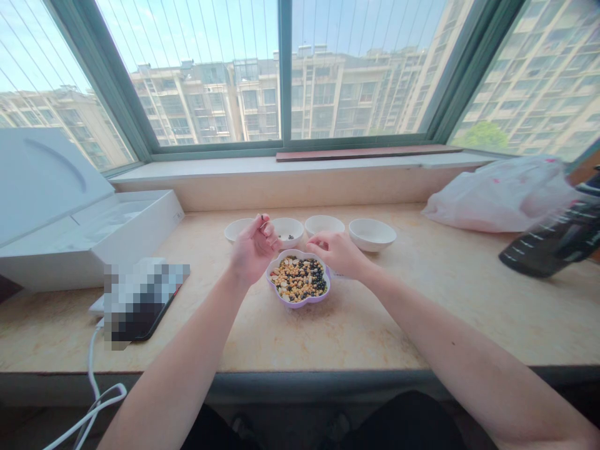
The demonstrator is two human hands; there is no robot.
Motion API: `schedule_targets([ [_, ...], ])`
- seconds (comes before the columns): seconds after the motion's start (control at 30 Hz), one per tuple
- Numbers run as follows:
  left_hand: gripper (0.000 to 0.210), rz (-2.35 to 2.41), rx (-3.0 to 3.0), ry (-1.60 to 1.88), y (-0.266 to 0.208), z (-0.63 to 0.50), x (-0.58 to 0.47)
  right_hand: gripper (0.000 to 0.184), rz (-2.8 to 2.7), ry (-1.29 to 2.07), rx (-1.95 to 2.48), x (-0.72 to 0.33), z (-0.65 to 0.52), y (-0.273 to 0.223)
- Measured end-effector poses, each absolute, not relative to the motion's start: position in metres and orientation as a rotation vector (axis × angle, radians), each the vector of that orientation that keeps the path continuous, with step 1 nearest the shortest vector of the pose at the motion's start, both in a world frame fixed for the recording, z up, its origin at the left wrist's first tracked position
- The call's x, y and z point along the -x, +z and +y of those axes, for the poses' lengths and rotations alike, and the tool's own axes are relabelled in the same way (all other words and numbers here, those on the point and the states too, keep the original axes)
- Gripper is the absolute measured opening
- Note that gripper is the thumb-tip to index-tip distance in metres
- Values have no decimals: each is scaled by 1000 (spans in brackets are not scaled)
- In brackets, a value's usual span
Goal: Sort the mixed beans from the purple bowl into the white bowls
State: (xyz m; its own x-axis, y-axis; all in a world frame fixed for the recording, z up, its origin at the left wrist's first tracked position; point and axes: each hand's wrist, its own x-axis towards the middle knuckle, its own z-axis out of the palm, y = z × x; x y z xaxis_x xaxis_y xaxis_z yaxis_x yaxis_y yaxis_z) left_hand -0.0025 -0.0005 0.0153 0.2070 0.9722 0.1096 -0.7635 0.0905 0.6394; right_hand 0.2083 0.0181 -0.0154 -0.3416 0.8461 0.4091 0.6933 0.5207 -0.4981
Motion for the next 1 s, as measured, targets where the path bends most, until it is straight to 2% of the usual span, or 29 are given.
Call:
schedule_targets([
  [0.23, 13, 520, -821, 1444, 11, 3, 2, 22, -2234, 348, 1212, -207, 16, -15],
  [0.47, 12, 1126, -1742, 1641, -6, -1, -8, 24, -2287, 420, 1146, -207, 17, -16],
  [0.6, 10, 1239, -2157, 1647, -12, -3, -8, 25, -2293, 406, 1147, -206, 17, -16],
  [1.0, 18, 1328, -2193, 1598, -10, 4, -1, 27, -2295, 460, 1156, -206, 16, -16],
])
